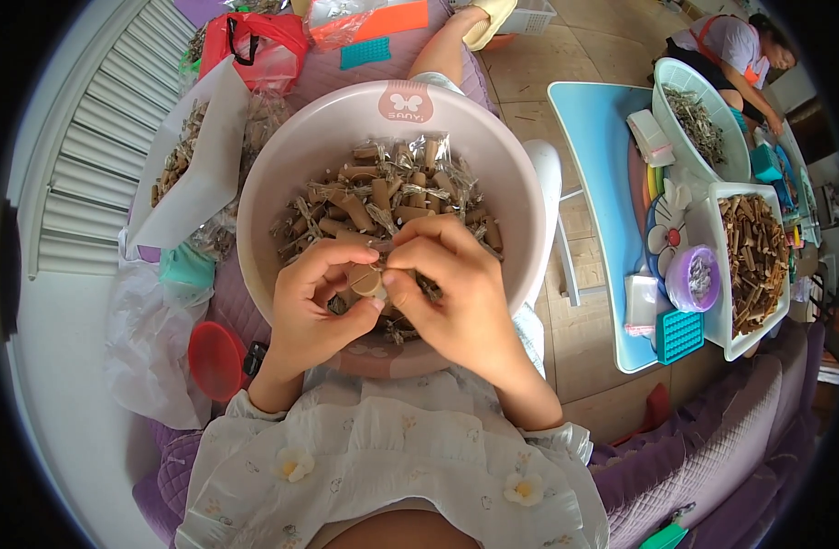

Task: The person packs small cylindrical components into plastic zip-lock bags by hand.

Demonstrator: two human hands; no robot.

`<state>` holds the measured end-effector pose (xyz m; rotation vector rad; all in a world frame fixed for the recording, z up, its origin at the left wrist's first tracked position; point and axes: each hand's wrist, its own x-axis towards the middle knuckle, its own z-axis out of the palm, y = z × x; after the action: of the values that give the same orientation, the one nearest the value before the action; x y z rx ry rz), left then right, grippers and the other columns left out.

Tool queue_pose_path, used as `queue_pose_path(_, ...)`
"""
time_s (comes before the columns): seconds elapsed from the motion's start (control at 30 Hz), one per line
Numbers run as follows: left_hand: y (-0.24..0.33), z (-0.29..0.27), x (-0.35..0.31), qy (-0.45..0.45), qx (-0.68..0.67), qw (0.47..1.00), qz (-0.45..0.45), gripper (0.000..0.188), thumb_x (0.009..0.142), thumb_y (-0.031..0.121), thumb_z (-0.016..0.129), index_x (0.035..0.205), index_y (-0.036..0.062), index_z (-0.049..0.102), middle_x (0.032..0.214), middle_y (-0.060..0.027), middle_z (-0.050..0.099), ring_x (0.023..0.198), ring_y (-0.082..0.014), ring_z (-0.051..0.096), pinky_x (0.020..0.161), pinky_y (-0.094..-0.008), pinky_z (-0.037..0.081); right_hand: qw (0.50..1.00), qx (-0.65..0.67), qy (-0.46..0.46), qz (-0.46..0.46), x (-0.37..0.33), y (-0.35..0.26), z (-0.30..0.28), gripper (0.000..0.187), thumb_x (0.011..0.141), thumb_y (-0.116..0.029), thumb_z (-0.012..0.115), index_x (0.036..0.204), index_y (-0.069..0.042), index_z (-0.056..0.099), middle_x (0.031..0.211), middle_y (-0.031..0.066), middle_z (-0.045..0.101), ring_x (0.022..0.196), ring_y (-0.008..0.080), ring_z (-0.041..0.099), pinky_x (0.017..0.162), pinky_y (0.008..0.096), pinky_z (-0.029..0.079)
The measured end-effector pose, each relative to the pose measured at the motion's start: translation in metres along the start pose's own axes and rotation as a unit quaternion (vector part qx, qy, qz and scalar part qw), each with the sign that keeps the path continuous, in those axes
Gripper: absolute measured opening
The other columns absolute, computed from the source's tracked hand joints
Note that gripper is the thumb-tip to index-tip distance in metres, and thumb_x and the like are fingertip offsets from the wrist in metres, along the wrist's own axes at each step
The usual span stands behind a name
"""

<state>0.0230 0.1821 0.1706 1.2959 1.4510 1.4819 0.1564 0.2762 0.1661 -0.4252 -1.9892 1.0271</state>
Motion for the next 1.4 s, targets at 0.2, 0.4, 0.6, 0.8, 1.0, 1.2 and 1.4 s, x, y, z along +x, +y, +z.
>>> queue_pose_path(0.2, -0.002, 0.001, -0.002, 0.008, 0.028, 0.998, 0.048, 0.032, 0.068, -0.003, 0.065, 0.098, 0.001, 0.055, 0.094, -0.008, 0.059, 0.084, -0.0128, 0.06, 0.075, -0.0251, 0.05, 0.919, 0.348, -0.008, 0.186, -0.007, 0.009, 0.002, 0.018, 0.077, 0.006, 0.057, 0.092, -0.001, 0.048, 0.086, 0.0038, 0.053, 0.081, 0.0089, 0.054, 0.073, 0.0241, 0.047)
queue_pose_path(0.4, -0.005, -0.004, -0.003, 0.017, 0.007, 0.996, 0.087, 0.027, 0.07, -0.003, 0.065, 0.096, -0.0004, 0.057, 0.096, -0.0106, 0.058, 0.085, -0.0145, 0.06, 0.074, -0.0243, 0.051, 0.995, 0.097, -0.015, 0.03, -0.011, 0.014, 0.005, 0.019, 0.077, -0.009, 0.062, 0.092, 0.002, 0.055, 0.094, 0.0121, 0.058, 0.079, 0.0203, 0.058, 0.067, 0.0289, 0.046)
queue_pose_path(0.6, -0.007, -0.006, -0.002, 0.043, -0.095, 0.993, 0.062, 0.021, 0.071, -0.004, 0.065, 0.09, -0.0012, 0.057, 0.1, -0.012, 0.055, 0.088, -0.0155, 0.058, 0.073, -0.0234, 0.051, 0.965, 0.242, -0.017, 0.102, -0.015, 0.001, 0.017, 0.049, 0.07, -0.007, 0.069, 0.113, -0.003, 0.046, 0.105, 0.0121, 0.056, 0.097, 0.0234, 0.056, 0.082, 0.0306, 0.045)
queue_pose_path(0.8, -0.007, -0.009, 0.003, 0.044, -0.037, 0.994, 0.089, 0.013, 0.071, -0.002, 0.065, 0.082, -0.0005, 0.058, 0.096, -0.0105, 0.054, 0.08, -0.0122, 0.057, 0.069, -0.0212, 0.05, 0.979, 0.194, -0.048, 0.048, -0.011, 0.003, 0.015, 0.04, 0.066, 0.001, 0.069, 0.102, -0.003, 0.052, 0.103, 0.0107, 0.057, 0.095, 0.0237, 0.056, 0.078, 0.0313, 0.045)
queue_pose_path(1.0, -0.005, -0.008, 0.002, -0.004, 0.007, 0.999, 0.035, 0.009, 0.073, 0.001, 0.064, 0.08, 0.0003, 0.057, 0.093, -0.0084, 0.054, 0.073, -0.0101, 0.055, 0.061, -0.02, 0.047, 0.984, 0.14, -0.077, 0.076, -0.008, 0.003, 0.008, 0.034, 0.062, 0.001, 0.072, 0.091, -0.002, 0.054, 0.095, 0.0101, 0.057, 0.089, 0.0194, 0.056, 0.074, 0.0283, 0.045)
queue_pose_path(1.2, -0.006, -0.007, 0.001, -0.021, 0.053, 0.998, 0.029, 0.01, 0.072, 0.001, 0.065, 0.079, 0.0, 0.058, 0.088, -0.0069, 0.055, 0.068, -0.0098, 0.055, 0.054, -0.0205, 0.046, 0.982, 0.111, -0.126, 0.088, -0.008, 0.008, 0.001, 0.028, 0.063, -0.001, 0.071, 0.086, -0.002, 0.056, 0.09, 0.0108, 0.058, 0.082, 0.0224, 0.058, 0.069, 0.029, 0.047)
queue_pose_path(1.4, -0.009, -0.008, 0.003, 0.031, 0.039, 0.997, 0.06, 0.017, 0.07, 0.001, 0.067, 0.085, 0.0, 0.061, 0.09, -0.0068, 0.054, 0.077, -0.0109, 0.058, 0.065, -0.0206, 0.051, 0.91, 0.375, 0.103, 0.145, -0.016, 0.002, 0.021, 0.039, 0.067, 0.0, 0.069, 0.103, -0.003, 0.054, 0.099, 0.0093, 0.058, 0.085, 0.0159, 0.058, 0.069, 0.0268, 0.047)
